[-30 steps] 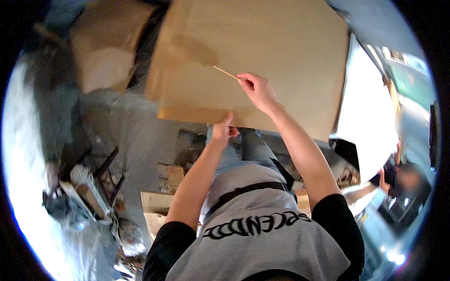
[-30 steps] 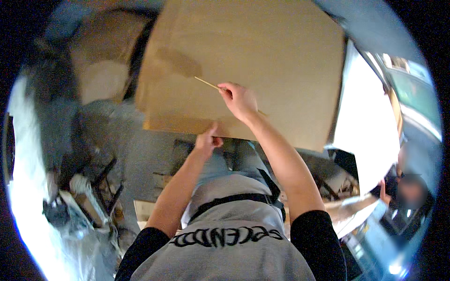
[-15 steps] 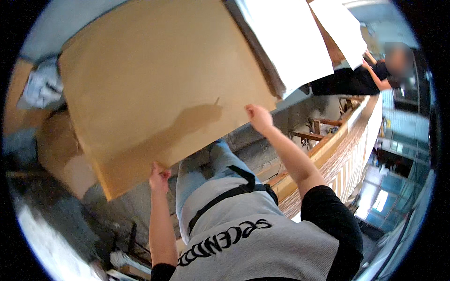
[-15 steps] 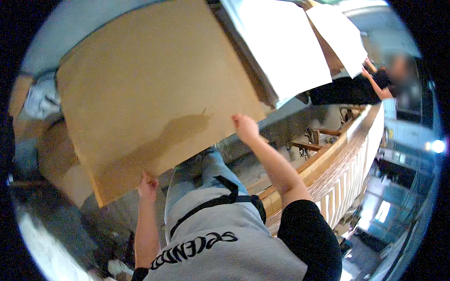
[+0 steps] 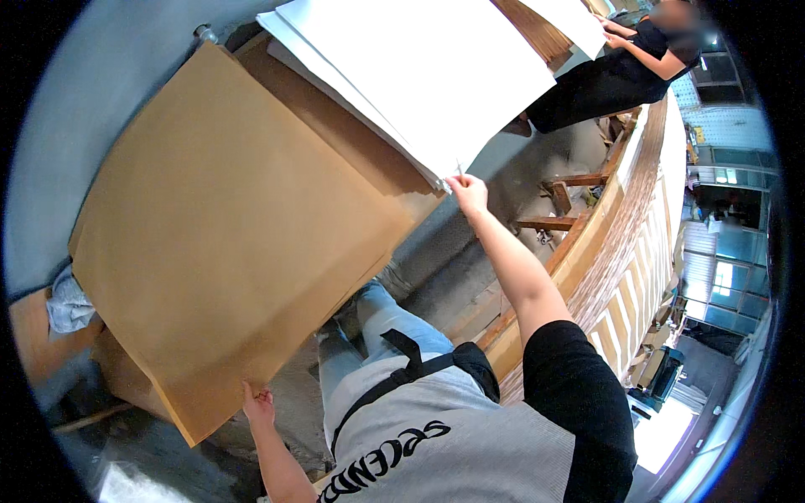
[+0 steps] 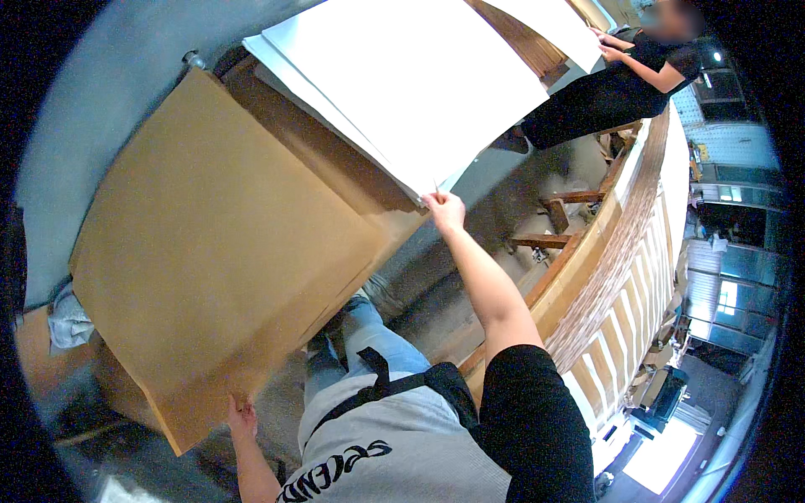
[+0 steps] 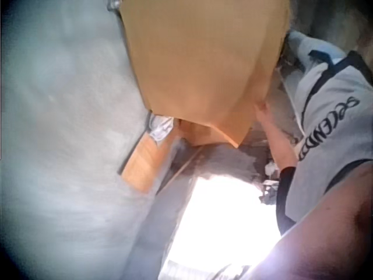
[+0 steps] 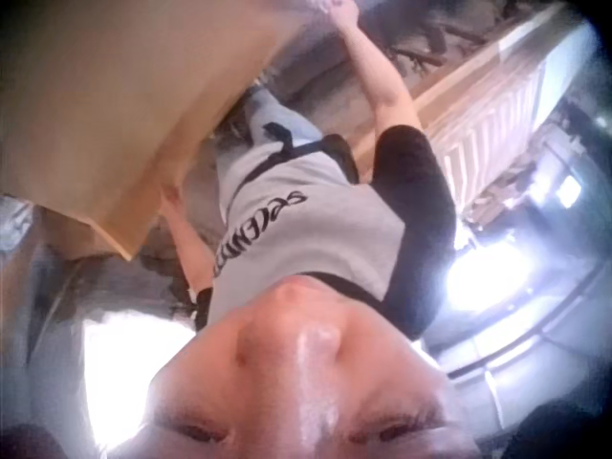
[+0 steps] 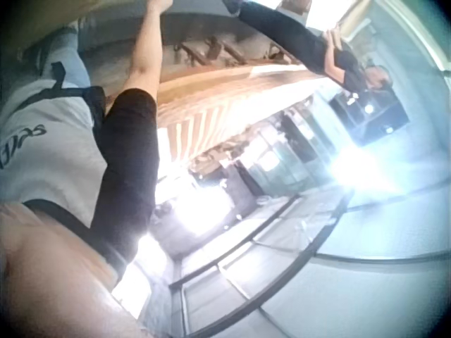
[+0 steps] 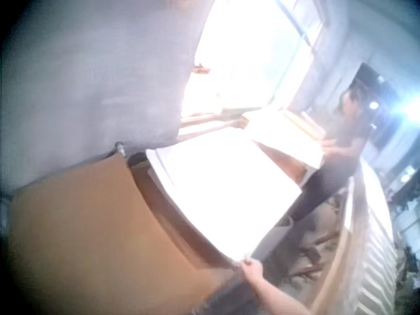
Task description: The person repeatedly picks up large flat sheets from a stack, flips them over, and places them onto a workbench. The sheets alternate between white and brown surfaces. The person uses a thin stick to assist in handling the sheets.
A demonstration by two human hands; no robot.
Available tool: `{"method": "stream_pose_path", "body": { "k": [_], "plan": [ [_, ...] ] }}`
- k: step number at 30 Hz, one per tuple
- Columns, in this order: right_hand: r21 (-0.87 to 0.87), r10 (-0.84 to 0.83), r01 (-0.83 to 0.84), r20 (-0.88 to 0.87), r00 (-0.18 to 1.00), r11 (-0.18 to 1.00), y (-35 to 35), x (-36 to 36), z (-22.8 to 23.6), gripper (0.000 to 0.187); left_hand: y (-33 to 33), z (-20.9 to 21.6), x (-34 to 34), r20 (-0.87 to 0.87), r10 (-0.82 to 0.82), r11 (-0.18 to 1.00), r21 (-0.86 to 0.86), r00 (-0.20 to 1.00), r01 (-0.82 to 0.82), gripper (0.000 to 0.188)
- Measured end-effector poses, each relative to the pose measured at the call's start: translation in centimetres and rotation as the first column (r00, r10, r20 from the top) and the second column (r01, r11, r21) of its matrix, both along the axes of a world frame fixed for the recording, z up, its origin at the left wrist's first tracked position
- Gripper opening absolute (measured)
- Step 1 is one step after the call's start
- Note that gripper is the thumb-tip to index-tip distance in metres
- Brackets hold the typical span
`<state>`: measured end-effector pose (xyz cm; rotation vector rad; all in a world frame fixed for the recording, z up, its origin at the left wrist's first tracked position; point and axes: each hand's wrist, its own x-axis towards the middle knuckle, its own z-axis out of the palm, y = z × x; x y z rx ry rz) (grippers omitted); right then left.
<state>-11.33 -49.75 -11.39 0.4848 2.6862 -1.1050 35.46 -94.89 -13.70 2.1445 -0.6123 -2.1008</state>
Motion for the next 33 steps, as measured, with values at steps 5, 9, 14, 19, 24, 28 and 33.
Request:
{"method": "stream_pose_path", "body": {
  "k": [5, 9, 14, 19, 24, 28, 33],
  "plan": [
    [0.128, 0.039, -0.049, 0.08, 0.996, 0.991, 3.5, -3.5, -3.9, 0.022, 0.9, 2.1, -1.6, 0.076, -0.069, 0.995, -0.071, 0.995, 0.075, 0.031],
    [0.331, 0.281, -0.322, 0.166, 0.945, 0.887, 3.7, -4.3, -5.2, 0.022, 0.8, 2.4, -1.3, 0.13, -0.064, 0.992, -0.102, 0.989, 0.078, 0.028],
    [0.323, 0.387, -0.466, 0.28, 0.878, 0.823, 3.6, -6.0, -5.0, 0.021, 0.7, 2.6, -1.0, 0.154, -0.033, 0.995, -0.091, 0.988, 0.048, 0.026],
    [0.178, 0.46, -0.534, 0.335, 0.823, 0.827, 4.4, -7.8, -5.7, 0.016, 1.2, 3.2, -1.5, 0.158, -0.032, 0.994, -0.097, 0.987, 0.048, 0.025],
    [0.171, 0.491, -0.572, 0.355, 0.796, 0.802, 5.3, -8.7, -6.4, 0.015, 1.4, 3.0, -1.8, 0.122, -0.041, 0.993, -0.108, 0.992, 0.054, 0.025],
    [0.296, 0.574, -0.644, 0.294, 0.764, 0.706, 3.7, -7.4, -4.9, 0.015, 0.9, 1.8, -0.2, 0.095, -0.049, 0.997, -0.048, 0.994, 0.054, 0.028],
    [0.366, 0.52, -0.654, 0.405, 0.752, 0.662, 3.4, -7.6, -4.7, 0.016, 2.0, 3.9, -2.4, 0.048, -0.02, 0.993, -0.113, 0.999, 0.025, 0.032]
  ]
}}
